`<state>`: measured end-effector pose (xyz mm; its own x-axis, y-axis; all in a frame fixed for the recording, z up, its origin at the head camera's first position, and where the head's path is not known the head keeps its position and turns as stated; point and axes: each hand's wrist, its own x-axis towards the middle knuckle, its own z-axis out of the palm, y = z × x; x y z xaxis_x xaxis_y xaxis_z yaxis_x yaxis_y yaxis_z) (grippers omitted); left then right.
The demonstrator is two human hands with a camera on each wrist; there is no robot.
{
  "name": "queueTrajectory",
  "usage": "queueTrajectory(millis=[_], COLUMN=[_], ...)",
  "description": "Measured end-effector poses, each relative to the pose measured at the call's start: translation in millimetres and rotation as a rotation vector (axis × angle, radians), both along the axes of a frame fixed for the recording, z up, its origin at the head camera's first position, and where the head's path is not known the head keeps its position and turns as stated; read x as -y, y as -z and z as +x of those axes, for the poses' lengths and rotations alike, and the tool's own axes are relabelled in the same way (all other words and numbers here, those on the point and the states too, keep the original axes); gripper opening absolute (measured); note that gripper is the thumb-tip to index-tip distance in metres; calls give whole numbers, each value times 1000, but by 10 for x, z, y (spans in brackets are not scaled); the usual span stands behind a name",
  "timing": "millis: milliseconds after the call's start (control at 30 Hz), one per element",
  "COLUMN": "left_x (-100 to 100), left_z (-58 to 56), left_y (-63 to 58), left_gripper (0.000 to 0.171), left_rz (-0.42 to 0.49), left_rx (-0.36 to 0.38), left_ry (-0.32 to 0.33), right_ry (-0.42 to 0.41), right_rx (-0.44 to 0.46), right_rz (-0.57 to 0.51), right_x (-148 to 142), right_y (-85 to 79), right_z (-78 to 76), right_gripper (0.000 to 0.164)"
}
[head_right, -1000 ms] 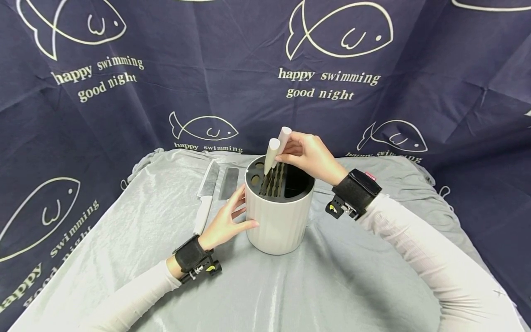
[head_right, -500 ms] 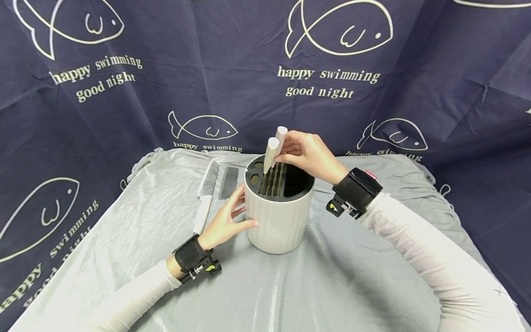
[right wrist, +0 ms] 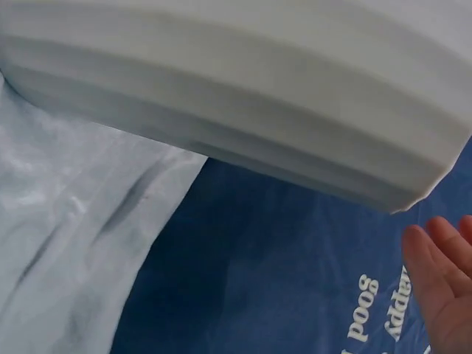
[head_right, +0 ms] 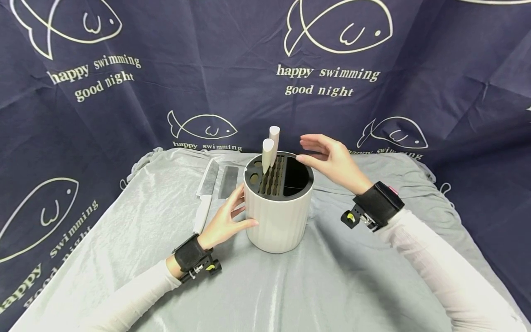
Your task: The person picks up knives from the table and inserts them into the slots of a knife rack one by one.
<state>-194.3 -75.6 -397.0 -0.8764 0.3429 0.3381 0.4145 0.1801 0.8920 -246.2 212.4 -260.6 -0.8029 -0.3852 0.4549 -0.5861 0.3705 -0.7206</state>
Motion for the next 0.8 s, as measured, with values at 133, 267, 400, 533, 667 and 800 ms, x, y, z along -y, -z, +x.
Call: queueTrajectory(millis=[133,267,400,533,667,800], left_x=[8,10,14,19,16,13], left_z=[-5,0,5,0,-6,1], left_y=[2,-1,-1,2,4,7], left_gripper=[101,102,102,102,102,101], left_rz=[-15,-22,-22,-19,-19,-13], left_rx=[-6,-6,-12,-17,-19,-17], left_ry=[-5,-5,3,8,4,5], right_ry=[-5,-52,-101,-140,-161,-165], right_rx=[23,75,137,190,219,238], right_rz=[-53,-141,-197,-255,-324,-354], right_x=[-77,-117,-135,-127,-109,-102], right_y=[87,198,320,440,551,647], right_z=[49,122,213,275,318,352], right_gripper=[46,50,54,58,62,66])
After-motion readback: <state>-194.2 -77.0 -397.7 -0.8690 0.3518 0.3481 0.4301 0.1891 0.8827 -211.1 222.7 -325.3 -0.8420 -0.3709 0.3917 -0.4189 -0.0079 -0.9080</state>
